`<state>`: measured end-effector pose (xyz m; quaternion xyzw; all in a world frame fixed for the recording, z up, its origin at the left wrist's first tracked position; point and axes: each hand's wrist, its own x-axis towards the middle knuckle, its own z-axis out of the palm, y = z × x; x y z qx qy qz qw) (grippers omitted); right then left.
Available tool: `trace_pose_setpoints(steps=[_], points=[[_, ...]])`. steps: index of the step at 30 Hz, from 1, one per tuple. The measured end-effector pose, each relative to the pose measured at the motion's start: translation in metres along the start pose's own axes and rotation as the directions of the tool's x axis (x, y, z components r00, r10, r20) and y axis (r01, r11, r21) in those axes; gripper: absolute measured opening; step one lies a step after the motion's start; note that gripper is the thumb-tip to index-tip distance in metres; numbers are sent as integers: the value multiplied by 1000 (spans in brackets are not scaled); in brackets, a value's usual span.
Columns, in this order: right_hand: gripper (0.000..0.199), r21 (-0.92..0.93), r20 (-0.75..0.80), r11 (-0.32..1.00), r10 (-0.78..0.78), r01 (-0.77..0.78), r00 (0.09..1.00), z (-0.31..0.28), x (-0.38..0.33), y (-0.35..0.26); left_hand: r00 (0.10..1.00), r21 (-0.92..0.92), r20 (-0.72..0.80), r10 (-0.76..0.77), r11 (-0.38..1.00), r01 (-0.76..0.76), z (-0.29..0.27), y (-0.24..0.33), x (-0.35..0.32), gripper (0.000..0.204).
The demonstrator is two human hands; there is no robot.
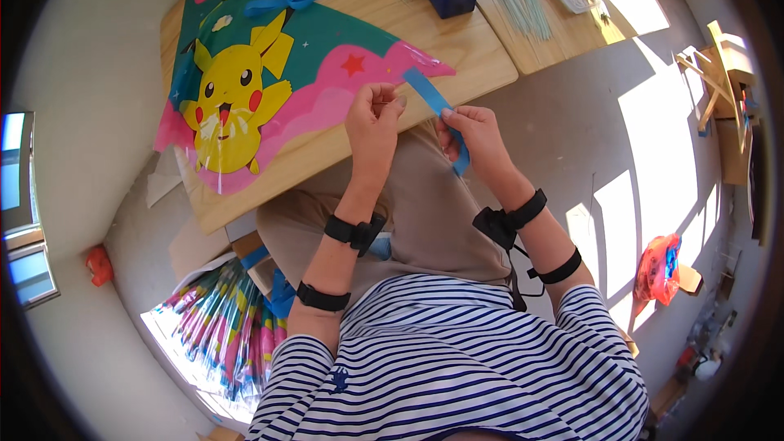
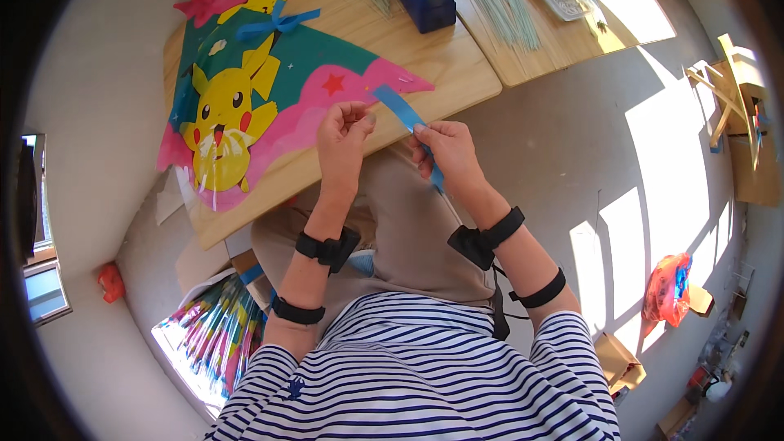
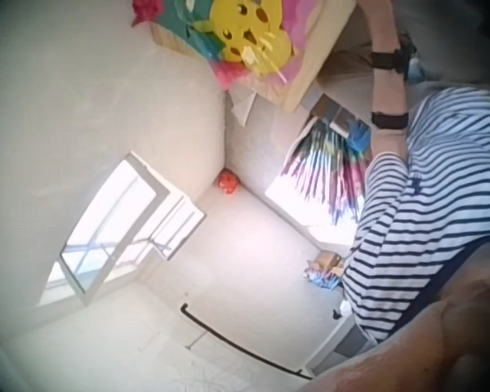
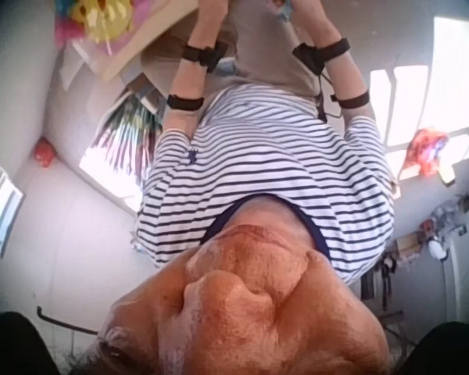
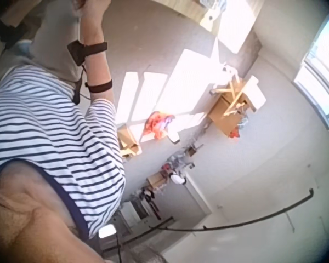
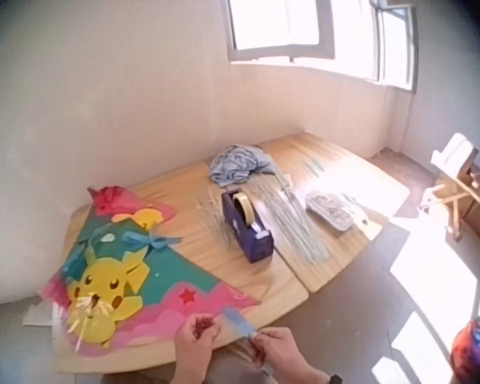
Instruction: Assembling a plastic kite featuring a character design by attaching blue plastic strips and tape.
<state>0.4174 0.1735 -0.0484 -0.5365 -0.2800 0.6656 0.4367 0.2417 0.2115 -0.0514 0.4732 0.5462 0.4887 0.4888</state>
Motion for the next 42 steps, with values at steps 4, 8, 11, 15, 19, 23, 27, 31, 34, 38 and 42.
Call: trace_pose_setpoints(steps=[4, 8, 11, 15, 19, 23, 27, 31, 34, 38, 42], points=[[26, 70, -99, 994, 86, -80, 991, -12, 20, 11, 941, 561, 148, 305, 758, -334, 5, 4, -16, 28], [25, 79, -96, 992, 106, -99, 990, -14, 25, 14, 811, 651, 352, 468, 500, -571, 17, -10, -15, 41], [26, 55, -89, 994, 100, -96, 991, -15, 27, 14, 783, 672, 416, 462, 424, -607, 26, -18, -12, 44], [25, 57, -101, 993, 111, -105, 989, -15, 27, 12, 778, 687, 448, 441, 387, -615, 32, -25, -9, 46], [25, 46, -109, 994, 107, -103, 988, -14, 28, 10, 789, 694, 442, 428, 395, -603, 37, -27, -7, 47], [25, 38, -104, 994, 105, -102, 989, -17, 30, 13, 795, 701, 442, 416, 392, -596, 39, -28, -7, 49], [25, 21, -95, 995, 94, -93, 991, -18, 30, 15, 803, 713, 441, 401, 387, -585, 40, -27, -7, 53], [26, 11, -92, 996, 90, -90, 992, -18, 30, 16, 803, 726, 445, 396, 367, -582, 40, -28, -6, 56], [27, -14, -92, 998, 66, -67, 994, -21, 30, 20, 812, 737, 434, 391, 364, -569, 43, -28, -6, 56], [26, -598, -215, 799, -91, -58, 972, -40, 23, 22, 811, 752, 442, 383, 335, -568, 45, -25, -5, 53], [28, -841, -221, 517, -598, 160, 770, -61, 21, 0, 815, 760, 430, 390, 331, -559, 45, -27, -7, 51]])
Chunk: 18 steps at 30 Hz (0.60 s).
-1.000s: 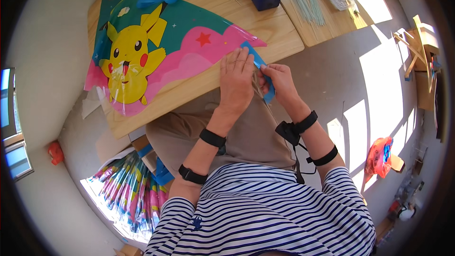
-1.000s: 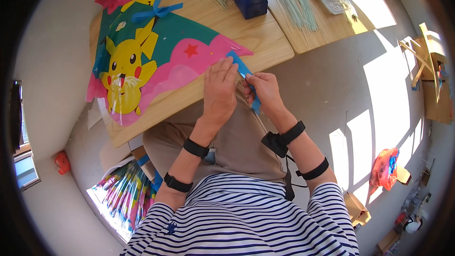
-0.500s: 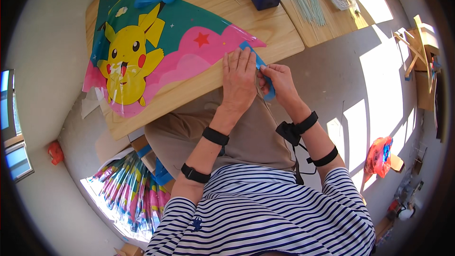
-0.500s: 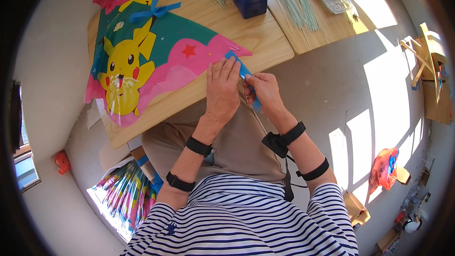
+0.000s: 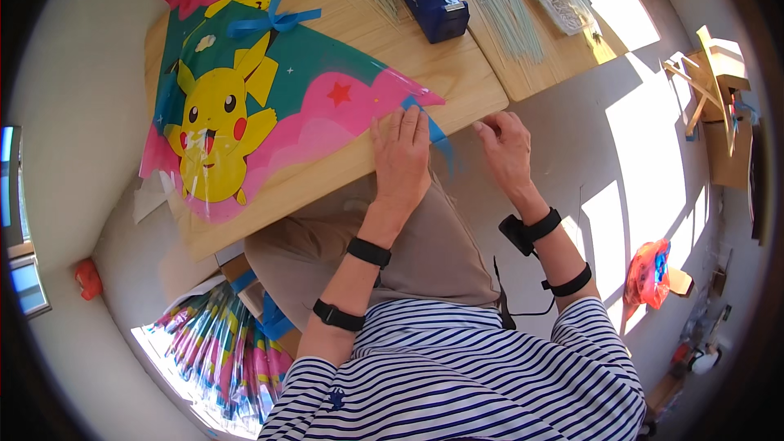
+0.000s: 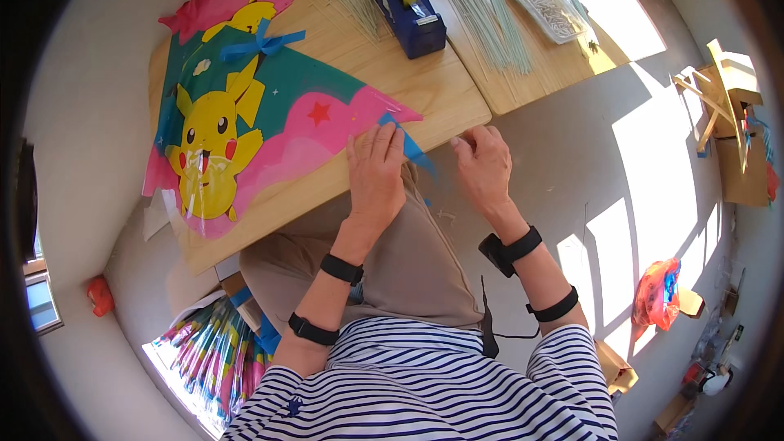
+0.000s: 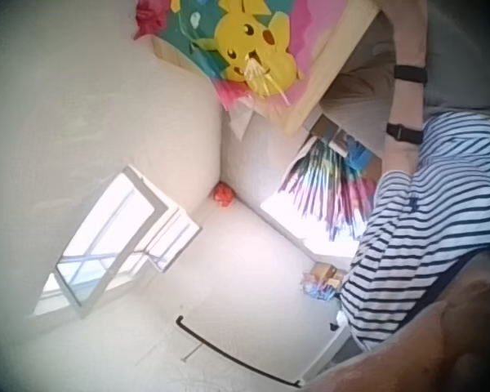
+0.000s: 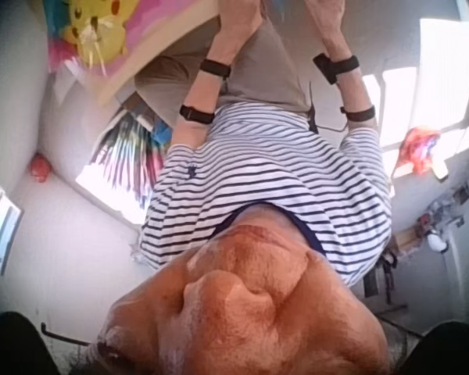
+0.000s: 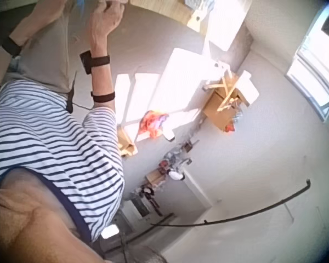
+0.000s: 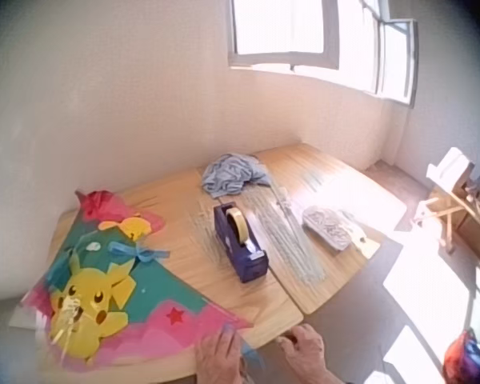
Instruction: Assembling a plastic kite featuring a character design by attaching blue plastic strips and tape.
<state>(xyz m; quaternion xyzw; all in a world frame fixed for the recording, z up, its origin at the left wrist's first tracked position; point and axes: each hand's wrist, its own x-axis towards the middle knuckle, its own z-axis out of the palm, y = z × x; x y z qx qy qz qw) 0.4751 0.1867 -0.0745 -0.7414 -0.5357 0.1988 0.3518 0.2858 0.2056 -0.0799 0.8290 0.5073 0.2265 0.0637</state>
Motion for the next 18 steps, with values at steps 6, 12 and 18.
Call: trace_pose_setpoints(steps=[6, 12, 18], points=[[36, 429, -105, 902, 0, 45, 994, 3, 144, -44, 1000, 32, 9, 9, 999, -9, -6, 2, 1, 52], [35, 433, 240, 848, 218, -305, 946, 1, 197, -82, 1000, 55, 13, 21, 998, -22, -5, 3, 0, 52], [22, 520, 191, 801, 231, -297, 954, 3, 200, -80, 998, 83, 24, 52, 995, -54, 0, 0, 0, 54]])
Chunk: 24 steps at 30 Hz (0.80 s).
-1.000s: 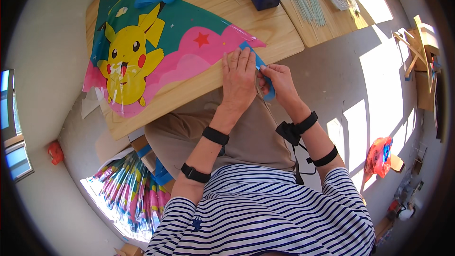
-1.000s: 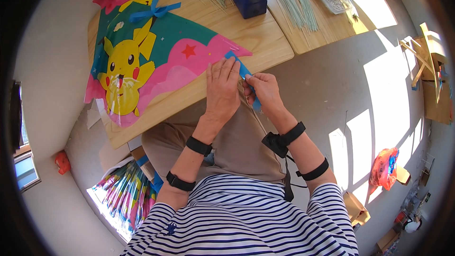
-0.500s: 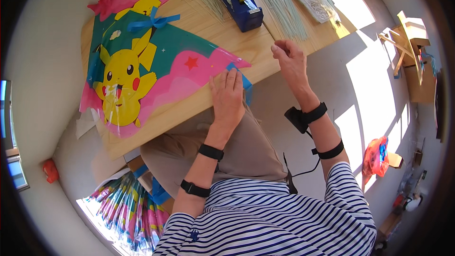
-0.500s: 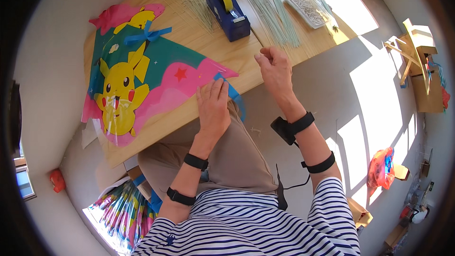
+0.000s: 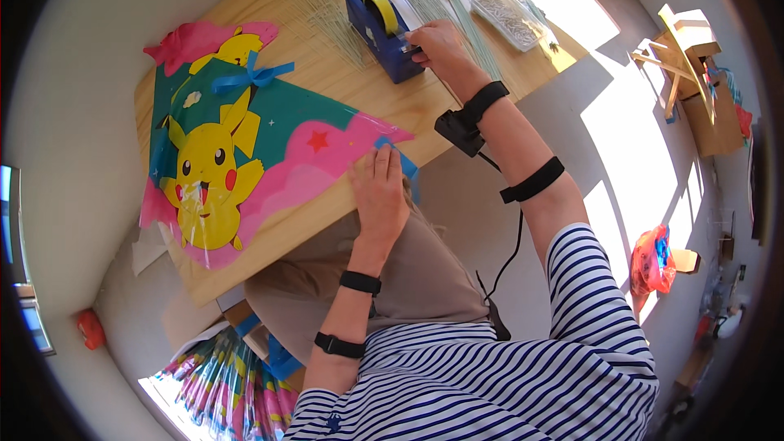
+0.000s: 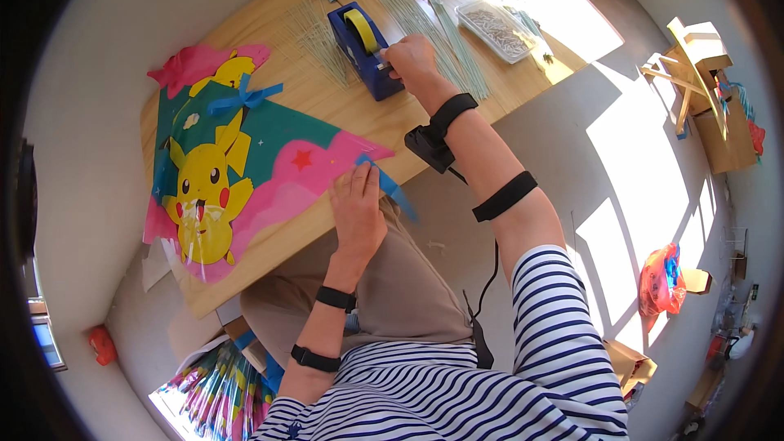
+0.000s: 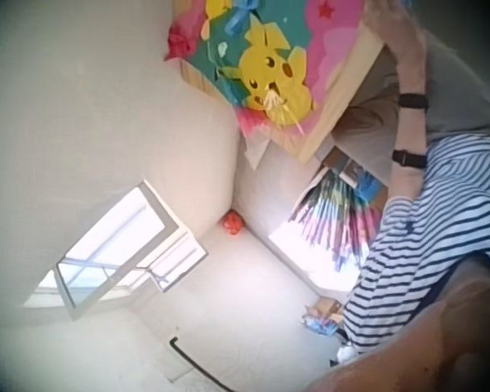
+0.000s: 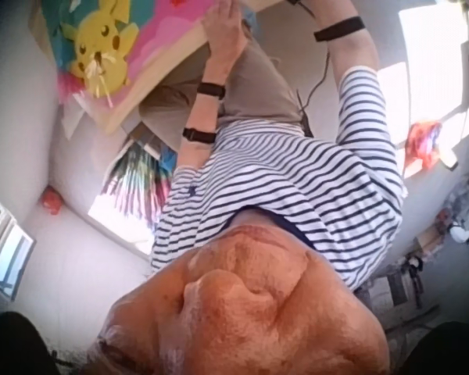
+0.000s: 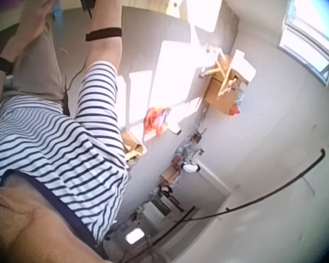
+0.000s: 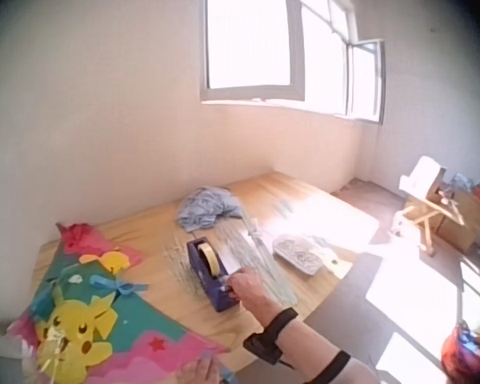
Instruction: Assembling a plastic kite featuring a character design by attaching blue plastic strips and tape.
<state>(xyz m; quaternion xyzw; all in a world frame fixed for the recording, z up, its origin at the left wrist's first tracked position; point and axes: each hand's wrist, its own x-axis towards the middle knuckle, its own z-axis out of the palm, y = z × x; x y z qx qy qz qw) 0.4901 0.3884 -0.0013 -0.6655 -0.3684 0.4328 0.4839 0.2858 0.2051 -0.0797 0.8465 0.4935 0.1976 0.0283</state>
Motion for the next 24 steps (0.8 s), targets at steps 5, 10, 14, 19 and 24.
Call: trace_pose_setpoints(steps=[5, 10, 14, 19, 24], points=[[25, 219, 4, 972, -92, 89, 996, -2, -20, 2, 1000, 9, 20, -17, 1000, 16, -4, -1, -2, 54], [23, 131, 79, 970, -217, 205, 973, -17, -13, 41, 999, 33, 35, -3, 999, 1, -2, 3, 1, 55], [15, 128, 39, 978, -174, 168, 984, -2, -16, 53, 999, -14, 42, 3, 1000, -2, -2, -6, -1, 57], [25, 708, 247, 675, 41, -209, 968, -13, -43, 77, 999, 11, 30, 34, 999, -35, -5, -2, 2, 60], [26, 777, 278, 539, 170, -326, 945, -23, -52, 95, 998, 19, -14, 62, 998, -62, -1, -1, 3, 65]])
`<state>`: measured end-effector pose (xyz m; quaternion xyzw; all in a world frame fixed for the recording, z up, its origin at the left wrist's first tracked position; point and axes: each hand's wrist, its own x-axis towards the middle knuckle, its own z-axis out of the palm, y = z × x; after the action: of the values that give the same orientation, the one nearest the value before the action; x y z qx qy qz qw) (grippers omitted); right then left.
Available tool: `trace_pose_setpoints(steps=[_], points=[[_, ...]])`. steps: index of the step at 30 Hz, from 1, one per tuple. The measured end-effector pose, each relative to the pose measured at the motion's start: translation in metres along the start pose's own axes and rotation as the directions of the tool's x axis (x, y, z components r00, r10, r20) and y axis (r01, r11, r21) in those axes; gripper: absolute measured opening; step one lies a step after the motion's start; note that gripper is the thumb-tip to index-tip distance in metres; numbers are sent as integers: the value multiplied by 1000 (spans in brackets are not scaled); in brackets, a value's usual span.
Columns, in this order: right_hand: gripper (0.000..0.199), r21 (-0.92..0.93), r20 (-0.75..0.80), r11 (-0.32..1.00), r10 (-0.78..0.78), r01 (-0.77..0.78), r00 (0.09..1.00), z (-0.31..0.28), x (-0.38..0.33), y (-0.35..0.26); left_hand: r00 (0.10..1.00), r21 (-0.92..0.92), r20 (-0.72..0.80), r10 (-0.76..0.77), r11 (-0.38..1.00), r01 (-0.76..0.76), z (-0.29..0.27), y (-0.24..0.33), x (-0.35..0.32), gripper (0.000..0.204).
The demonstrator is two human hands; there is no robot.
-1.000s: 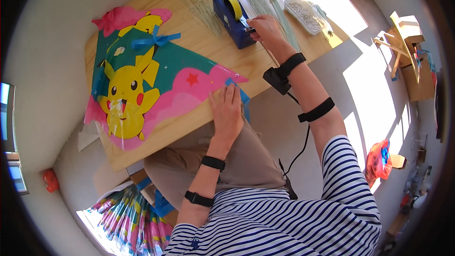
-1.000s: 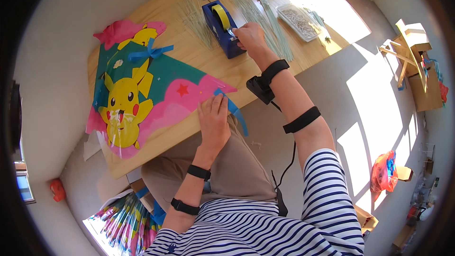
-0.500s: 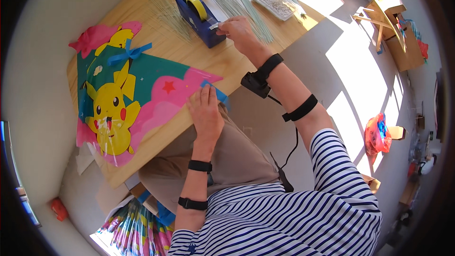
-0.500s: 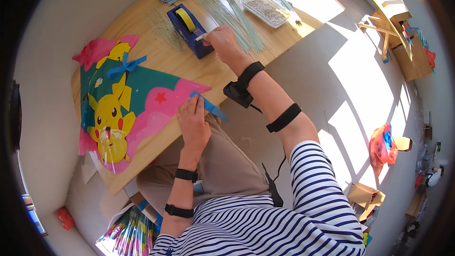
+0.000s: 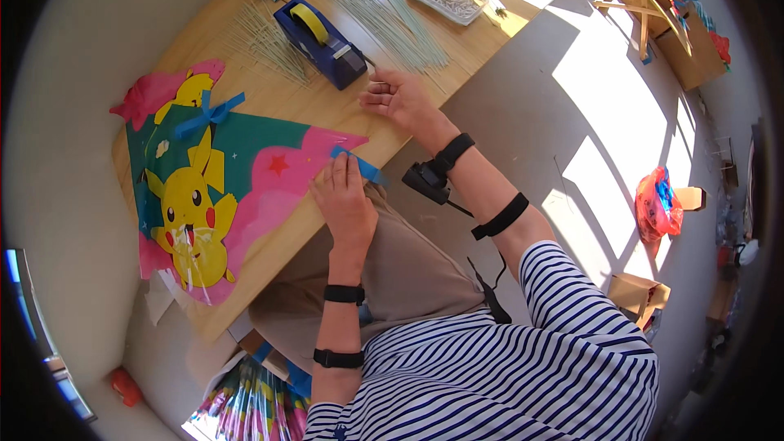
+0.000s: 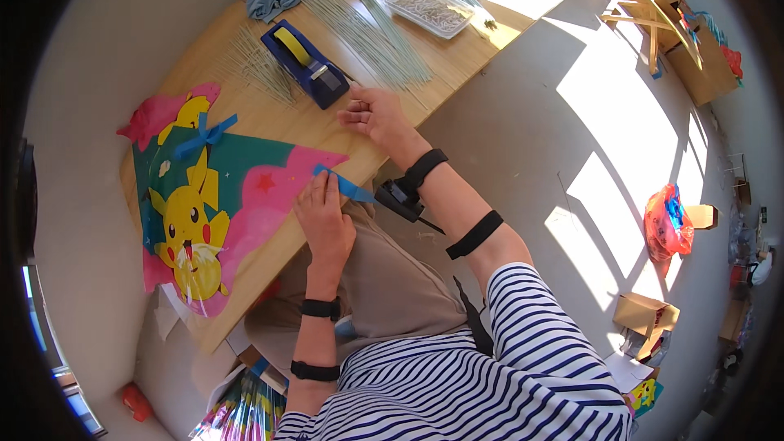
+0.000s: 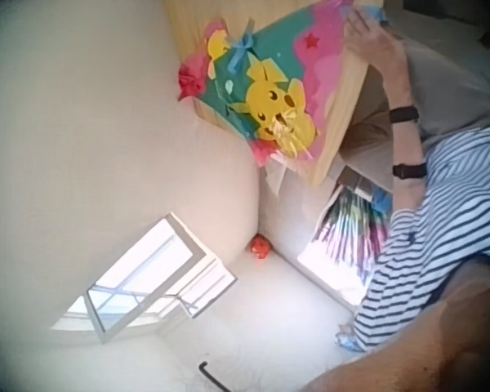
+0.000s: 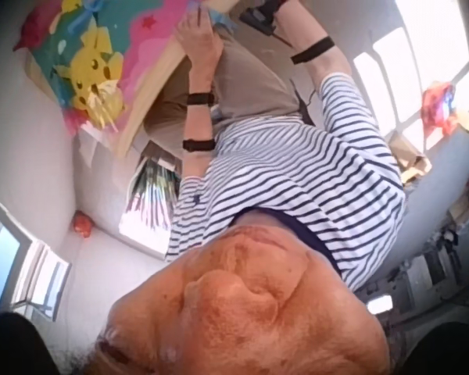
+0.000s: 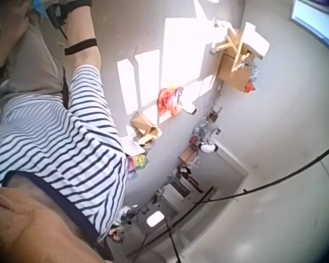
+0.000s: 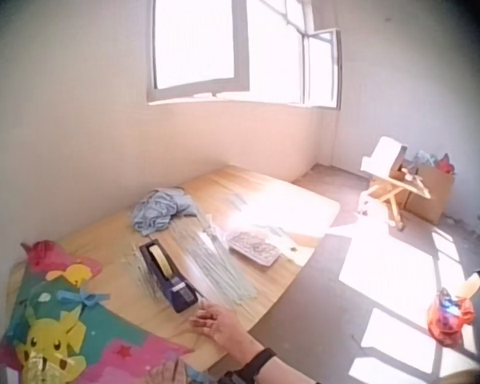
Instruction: Assembling a plastic kite featuring a character design by attaching blue plastic strips and tape.
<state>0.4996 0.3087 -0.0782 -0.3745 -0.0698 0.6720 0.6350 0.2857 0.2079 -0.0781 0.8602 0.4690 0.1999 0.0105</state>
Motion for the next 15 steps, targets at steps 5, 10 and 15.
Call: trace_pose_setpoints(steps=[5, 10, 15], points=[[26, -57, -19, 998, 11, -12, 1000, 36, -7, 1, 998, 24, 45, -45, 999, 44, -6, 3, -1, 58], [25, 6, -111, 1000, -29, 30, 993, 41, 3, 9, 997, 11, 49, -57, 998, 57, -2, 1, -1, 58], [22, 26, -147, 996, -82, 87, 986, 39, 10, 11, 996, 14, 37, -79, 997, 78, 3, 1, -3, 67]])
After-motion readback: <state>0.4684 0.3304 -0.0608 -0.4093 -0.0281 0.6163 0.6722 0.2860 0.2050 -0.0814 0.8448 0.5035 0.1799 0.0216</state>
